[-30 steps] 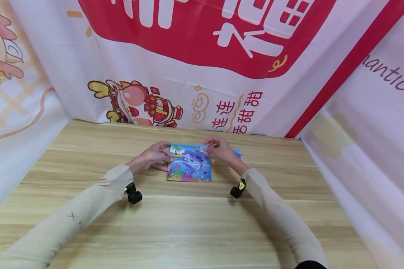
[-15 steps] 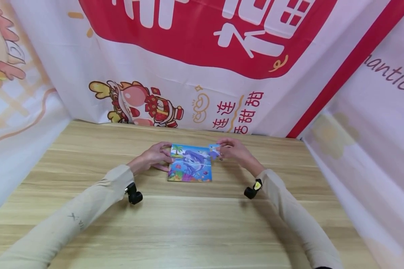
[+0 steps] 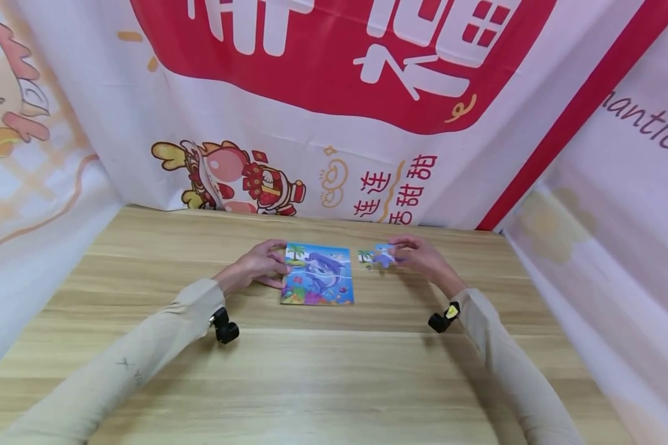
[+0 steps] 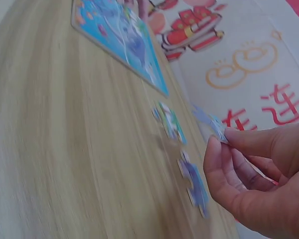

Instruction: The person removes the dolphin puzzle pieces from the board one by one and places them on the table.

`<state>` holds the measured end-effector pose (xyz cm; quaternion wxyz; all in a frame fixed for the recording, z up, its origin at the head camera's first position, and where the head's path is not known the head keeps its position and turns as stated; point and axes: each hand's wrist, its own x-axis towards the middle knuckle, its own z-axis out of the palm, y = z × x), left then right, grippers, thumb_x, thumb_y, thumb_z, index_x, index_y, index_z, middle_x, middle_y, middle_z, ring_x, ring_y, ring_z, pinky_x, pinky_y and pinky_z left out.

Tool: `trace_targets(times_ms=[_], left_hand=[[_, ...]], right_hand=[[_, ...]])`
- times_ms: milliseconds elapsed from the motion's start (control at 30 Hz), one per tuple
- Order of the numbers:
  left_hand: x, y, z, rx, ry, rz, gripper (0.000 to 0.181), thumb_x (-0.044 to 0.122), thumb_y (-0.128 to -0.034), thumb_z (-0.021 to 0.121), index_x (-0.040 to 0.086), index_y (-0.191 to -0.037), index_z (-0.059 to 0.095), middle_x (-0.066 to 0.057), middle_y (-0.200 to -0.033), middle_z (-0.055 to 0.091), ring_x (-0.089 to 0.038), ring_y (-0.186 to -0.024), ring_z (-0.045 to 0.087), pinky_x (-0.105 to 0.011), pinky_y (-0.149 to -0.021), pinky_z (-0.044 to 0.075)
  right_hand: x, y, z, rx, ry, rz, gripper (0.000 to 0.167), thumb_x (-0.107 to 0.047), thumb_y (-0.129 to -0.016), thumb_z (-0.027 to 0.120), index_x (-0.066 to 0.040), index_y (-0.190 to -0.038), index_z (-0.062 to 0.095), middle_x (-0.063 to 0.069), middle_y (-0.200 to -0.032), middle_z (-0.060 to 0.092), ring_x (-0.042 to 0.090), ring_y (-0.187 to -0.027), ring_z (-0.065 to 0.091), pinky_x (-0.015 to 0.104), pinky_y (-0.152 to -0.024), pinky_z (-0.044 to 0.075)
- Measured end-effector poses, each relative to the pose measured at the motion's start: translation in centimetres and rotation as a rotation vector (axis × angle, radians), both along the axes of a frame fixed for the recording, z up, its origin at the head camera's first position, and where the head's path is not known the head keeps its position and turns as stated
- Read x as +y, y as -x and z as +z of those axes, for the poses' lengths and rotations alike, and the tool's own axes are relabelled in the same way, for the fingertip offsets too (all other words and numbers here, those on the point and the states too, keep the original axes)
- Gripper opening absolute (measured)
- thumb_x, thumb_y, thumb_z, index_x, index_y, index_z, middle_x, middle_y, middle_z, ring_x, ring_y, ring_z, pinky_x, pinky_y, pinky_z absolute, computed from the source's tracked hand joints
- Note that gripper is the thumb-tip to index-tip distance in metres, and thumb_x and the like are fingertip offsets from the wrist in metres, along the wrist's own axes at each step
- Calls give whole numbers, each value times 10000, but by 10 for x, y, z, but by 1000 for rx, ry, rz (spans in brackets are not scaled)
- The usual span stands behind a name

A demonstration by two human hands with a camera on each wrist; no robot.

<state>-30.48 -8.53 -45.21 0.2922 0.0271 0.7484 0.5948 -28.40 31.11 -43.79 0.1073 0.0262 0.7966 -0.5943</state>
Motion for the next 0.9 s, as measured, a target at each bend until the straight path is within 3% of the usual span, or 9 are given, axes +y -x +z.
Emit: trace_targets(times_ms=[167,367,500,600,733,900], left_hand=[[2,1,-2,-6,18,4,823,-31,-978,678,129,-1658,245,-214,-1352,508,-247,-956,694,-373,-763,696],[4,4,-2,-2,22,6,811,-27,-981,674,129,-1657,254,-198,-1320,524,-275,-1020,676,-373,-758,697],[3,3,-3,-2,12,8,821,-38,-973,679,123,-1657,253,-195,-1300,533,-276,-1014,679,-377,-759,698],[2,3,-4,-2,17,12,826,-33,-972,683,128,-1658,251,-193,-1299,531,-275,-1014,681,-378,-761,697],[1,4,-3,-6,23,16,826,-24,-976,683,136,-1660,249,-193,-1311,525,-280,-1026,681,-379,-768,697],[1,2,-1,-7,20,17,822,-26,-981,678,133,-1661,245,-197,-1319,517,-281,-1039,673,-375,-769,696]], right_hand=[[24,-1,-2,16,-58,-5,432,-94,-1029,669,100,-1393,541,96,-1172,651,74,-893,668,294,-936,644],[50,-5,2,42,-111,6,429,-50,-1034,639,141,-1396,513,268,-1280,617,96,-894,683,330,-940,652],[62,-5,8,18,-173,37,458,-82,-1050,621,127,-1437,492,323,-1377,574,129,-963,691,378,-981,642],[69,-4,10,11,-234,47,456,-109,-1054,623,109,-1437,508,335,-1401,557,149,-979,683,351,-945,651],[72,-3,5,30,-247,30,396,-44,-1029,638,141,-1365,541,303,-1244,621,110,-863,671,254,-792,664],[70,0,-4,55,-294,-4,328,40,-988,645,190,-1269,567,224,-1071,656,76,-752,651,219,-688,655]])
